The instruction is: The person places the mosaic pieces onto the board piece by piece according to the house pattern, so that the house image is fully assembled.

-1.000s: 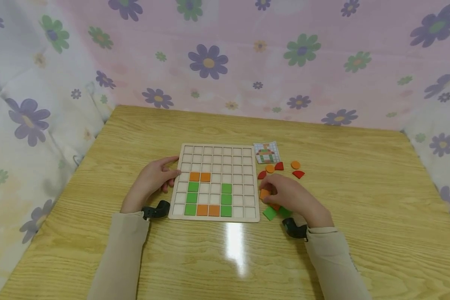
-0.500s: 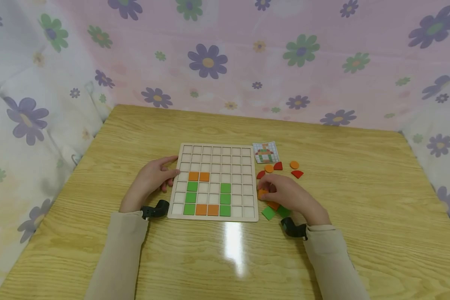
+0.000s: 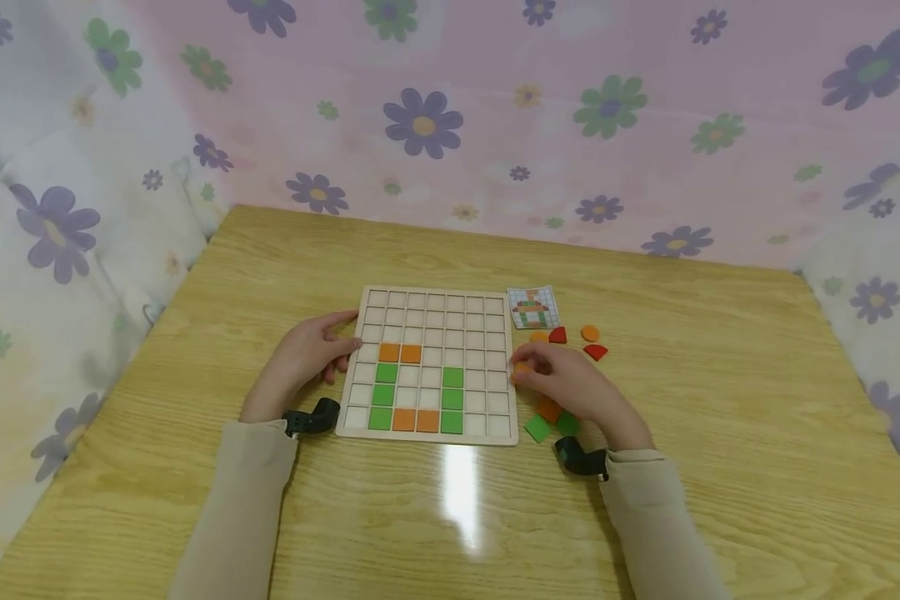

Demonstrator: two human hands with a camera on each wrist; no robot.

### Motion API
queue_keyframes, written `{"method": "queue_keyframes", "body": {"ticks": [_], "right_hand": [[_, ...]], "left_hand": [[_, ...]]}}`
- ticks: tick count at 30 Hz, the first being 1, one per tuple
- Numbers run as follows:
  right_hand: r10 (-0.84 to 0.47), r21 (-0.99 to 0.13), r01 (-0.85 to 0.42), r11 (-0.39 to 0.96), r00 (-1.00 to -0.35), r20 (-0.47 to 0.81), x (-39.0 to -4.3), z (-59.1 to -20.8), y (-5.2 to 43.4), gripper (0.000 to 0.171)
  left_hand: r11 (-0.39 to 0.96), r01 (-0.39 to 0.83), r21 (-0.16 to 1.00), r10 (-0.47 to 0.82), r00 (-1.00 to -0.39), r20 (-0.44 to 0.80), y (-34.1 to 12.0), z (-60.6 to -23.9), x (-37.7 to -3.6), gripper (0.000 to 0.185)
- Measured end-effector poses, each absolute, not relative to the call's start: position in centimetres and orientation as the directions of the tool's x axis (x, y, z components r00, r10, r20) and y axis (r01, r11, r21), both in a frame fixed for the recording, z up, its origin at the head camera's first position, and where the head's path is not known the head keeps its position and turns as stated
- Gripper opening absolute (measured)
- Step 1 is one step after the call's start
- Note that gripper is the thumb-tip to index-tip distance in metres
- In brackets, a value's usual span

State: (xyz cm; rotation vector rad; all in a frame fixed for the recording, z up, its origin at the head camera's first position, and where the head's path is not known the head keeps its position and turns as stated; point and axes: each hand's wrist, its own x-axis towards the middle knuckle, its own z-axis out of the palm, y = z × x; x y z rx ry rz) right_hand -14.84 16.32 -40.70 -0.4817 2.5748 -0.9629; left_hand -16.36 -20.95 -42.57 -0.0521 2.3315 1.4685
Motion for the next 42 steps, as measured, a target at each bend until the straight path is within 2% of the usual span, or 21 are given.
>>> {"method": "queue_keyframes", "body": {"ticks": [9,19,30,42], "right_hand": [[-0.399,-0.671,-0.149,0.726,-0.887,-0.235,-15.4,-40.1,13.9,0.026],[-0.447,-0.725,-0.143,0.674,-0.86,-0.247,-15.8,-40.5,12.1,0.026],[-0.446,-0.74,-0.14,0.658,-0.864,-0.233,-15.8,-41.0,10.2,0.024],[-0.309,-0.737,-0.047,0.675,-0.924,-0.224,-16.9,-41.4,7.9,0.027]], "left_hand": [[0.485,-0.202,0.851,0.17,-0.933,-0.318,-20.9,-42.9,-16.5,0.055],[0.484,-0.233,0.843,0.169,-0.921,-0.352,-20.7,-42.9,-16.4,0.054],[0.503,-0.233,0.832,0.156,-0.923,-0.353,-21.0,-42.7,-16.3,0.054],[0.484,-0.219,0.847,0.154,-0.932,-0.329,-21.1,-42.6,-16.4,0.057]]}}
